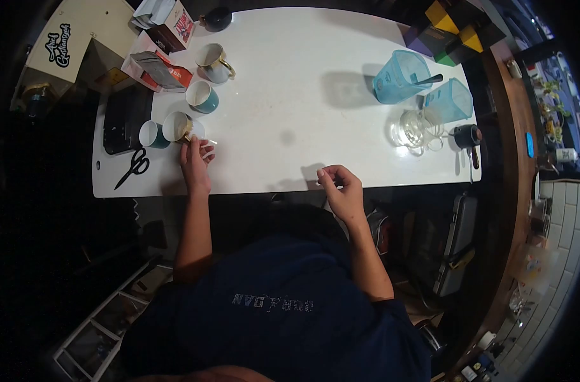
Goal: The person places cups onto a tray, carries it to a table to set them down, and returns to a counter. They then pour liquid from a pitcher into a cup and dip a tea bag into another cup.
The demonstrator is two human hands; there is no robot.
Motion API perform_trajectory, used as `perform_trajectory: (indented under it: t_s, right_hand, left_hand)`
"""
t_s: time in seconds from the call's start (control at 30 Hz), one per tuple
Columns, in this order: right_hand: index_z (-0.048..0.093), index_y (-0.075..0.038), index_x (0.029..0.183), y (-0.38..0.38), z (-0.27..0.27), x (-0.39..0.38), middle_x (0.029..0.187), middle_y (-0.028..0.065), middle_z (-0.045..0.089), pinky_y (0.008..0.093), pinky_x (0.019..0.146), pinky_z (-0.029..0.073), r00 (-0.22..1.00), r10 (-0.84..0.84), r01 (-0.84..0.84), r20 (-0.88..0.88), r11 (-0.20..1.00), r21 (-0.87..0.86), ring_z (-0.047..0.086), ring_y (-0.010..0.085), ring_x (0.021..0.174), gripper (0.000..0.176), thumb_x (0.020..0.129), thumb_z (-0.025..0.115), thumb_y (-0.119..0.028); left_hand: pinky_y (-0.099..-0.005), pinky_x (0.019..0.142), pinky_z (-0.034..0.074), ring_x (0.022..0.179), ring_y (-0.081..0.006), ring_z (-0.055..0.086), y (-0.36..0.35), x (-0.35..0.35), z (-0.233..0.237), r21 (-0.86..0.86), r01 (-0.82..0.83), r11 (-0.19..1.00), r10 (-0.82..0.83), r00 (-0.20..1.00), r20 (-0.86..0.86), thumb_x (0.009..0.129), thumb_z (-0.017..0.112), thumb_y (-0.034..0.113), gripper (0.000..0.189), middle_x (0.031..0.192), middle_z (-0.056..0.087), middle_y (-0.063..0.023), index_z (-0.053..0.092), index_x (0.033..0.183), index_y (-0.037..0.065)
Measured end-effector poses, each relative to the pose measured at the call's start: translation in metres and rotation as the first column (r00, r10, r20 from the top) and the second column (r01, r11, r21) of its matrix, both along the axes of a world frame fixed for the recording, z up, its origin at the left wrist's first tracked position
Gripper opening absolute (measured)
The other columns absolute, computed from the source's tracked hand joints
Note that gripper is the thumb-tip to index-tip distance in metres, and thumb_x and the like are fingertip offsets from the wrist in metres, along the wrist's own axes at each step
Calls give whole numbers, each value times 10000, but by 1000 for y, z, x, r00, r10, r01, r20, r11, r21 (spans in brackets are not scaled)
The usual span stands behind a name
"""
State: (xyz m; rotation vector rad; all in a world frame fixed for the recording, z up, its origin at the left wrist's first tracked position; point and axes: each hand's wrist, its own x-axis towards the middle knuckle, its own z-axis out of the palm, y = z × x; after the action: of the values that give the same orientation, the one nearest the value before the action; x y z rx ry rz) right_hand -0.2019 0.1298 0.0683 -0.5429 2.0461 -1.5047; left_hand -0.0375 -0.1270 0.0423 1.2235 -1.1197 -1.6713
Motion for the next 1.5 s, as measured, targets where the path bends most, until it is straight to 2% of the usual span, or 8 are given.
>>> perform_trajectory:
  t_s: [0.33, 0.6, 0.73, 0.8, 0.9, 0.97, 1.3, 1.5]
  right_hand:
    - [625, 22, 874, 24, 5, 16, 735, 8, 602, 207, 668, 445, 993, -116, 114, -6, 988, -102, 570, 69, 720, 179, 859, 647, -155]
    - [649, 16, 858, 116, 16, 36, 730, 20, 639, 210, 639, 443, 941, -332, 321, -67, 938, -133, 561, 59, 688, 177, 859, 646, -161]
    - [667, 11, 897, 197, 18, 60, 747, 31, 652, 215, 655, 456, 846, -512, 494, -151, 858, -140, 576, 69, 697, 181, 878, 621, -163]
    - [677, 5, 943, 236, 17, 75, 766, 42, 664, 220, 676, 468, 789, -612, 592, -63, 783, -190, 598, 83, 719, 191, 896, 593, -160]
    - [678, 4, 965, 289, 16, 97, 779, 53, 669, 228, 691, 476, 689, -725, 704, -9, 672, -230, 616, 99, 740, 196, 902, 573, -148]
    - [681, 6, 954, 321, 12, 112, 775, 54, 669, 229, 683, 474, 602, -797, 773, -37, 594, -223, 617, 102, 734, 188, 890, 587, -144]
    - [701, 0, 842, 394, 10, 197, 728, 41, 661, 220, 612, 452, 128, -990, 988, -56, 132, -81, 580, 71, 675, 157, 820, 675, -152]
    - [665, 23, 975, 378, 13, 219, 772, 58, 674, 213, 674, 463, -217, -974, 970, -65, -208, -122, 598, 80, 725, 213, 897, 583, -157]
  left_hand:
    - [-195, 544, 294, 612, -31, 319, 36, 16, -10, -320, -42, 947, 67, 996, 66, 824, 704, 162, 205, 685, 377, 61, 547, 791, 35]
    - [-179, 522, 266, 577, -30, 276, 107, -17, 23, -407, 391, 825, -373, 919, 128, 764, 752, 72, 298, 639, 318, 88, 470, 670, 65]
    - [-159, 592, 376, 620, -17, 420, 174, -45, 54, -352, 657, 667, -674, 733, 89, 759, 720, -24, 149, 683, 500, 52, 578, 801, -11]
    - [-159, 687, 446, 723, -34, 553, 211, -55, 65, -278, 799, 533, -823, 565, 48, 739, 700, -84, 236, 823, 642, -29, 614, 957, -59]
    - [-154, 591, 398, 629, -11, 471, 271, -70, 83, -210, 940, 270, -944, 302, 136, 714, 725, -73, 174, 705, 562, 37, 609, 832, -20]
    - [-178, 492, 232, 556, -4, 254, 295, -81, 68, -230, 972, 55, -950, 122, 289, 678, 783, 0, 297, 607, 309, 115, 498, 635, 72]
    - [-173, 495, 258, 547, -3, 284, 407, -133, 62, -180, 893, -411, -900, -366, 238, 694, 773, 8, 371, 595, 340, 109, 424, 599, 93]
    - [-172, 502, 271, 556, -2, 307, 430, -174, 49, -187, 762, -620, -780, -573, 253, 705, 765, 18, 455, 592, 352, 102, 339, 585, 124]
